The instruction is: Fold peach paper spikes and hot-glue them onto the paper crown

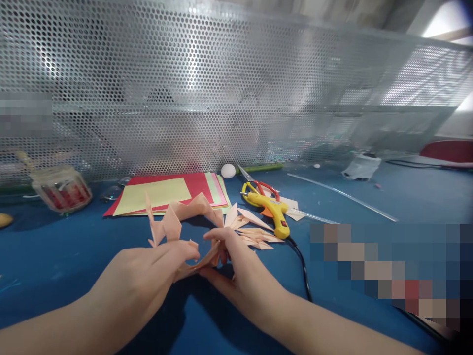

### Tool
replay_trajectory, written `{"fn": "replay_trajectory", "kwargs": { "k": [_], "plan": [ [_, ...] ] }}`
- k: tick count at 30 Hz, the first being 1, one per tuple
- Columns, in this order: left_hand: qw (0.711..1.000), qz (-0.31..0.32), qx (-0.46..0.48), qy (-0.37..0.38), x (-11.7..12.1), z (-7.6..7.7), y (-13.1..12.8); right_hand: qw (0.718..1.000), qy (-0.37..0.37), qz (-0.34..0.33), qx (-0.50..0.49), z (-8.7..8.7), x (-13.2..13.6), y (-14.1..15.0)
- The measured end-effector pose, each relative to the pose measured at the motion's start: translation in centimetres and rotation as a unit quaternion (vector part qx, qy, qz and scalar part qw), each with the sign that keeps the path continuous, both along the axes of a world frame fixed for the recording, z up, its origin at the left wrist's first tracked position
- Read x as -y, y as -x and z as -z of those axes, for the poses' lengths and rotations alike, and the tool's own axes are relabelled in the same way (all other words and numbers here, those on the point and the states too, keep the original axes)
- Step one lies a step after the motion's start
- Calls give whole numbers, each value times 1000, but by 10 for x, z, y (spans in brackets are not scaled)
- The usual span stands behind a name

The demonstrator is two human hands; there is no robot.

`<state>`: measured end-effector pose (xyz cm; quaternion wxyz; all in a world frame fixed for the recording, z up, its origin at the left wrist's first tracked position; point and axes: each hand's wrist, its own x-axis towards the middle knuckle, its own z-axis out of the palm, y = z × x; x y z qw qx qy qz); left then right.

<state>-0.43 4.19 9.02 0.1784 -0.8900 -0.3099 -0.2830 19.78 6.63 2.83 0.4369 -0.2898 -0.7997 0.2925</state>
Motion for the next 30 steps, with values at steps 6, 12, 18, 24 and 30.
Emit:
{"fn": "replay_trajectory", "kwargs": {
  "k": [6, 12, 18, 24, 30],
  "plan": [
    [1000, 14, -5, 19, 0, 3, -1, 1000, -24, 5, 3, 2, -1, 0],
    [1000, 14, -14, 10, 2, 1, -7, 999, -31, 3, 16, 0, -1, 0],
    [1000, 7, -26, -1, 5, -2, -13, 999, -32, -4, 23, -2, 0, 0],
    [999, 6, -33, 21, 4, 4, -9, 999, -37, 4, 30, -3, -1, 1],
    [998, -4, -18, 63, 7, 8, -6, 999, -38, 10, 35, -2, 0, 1]
  ]
}}
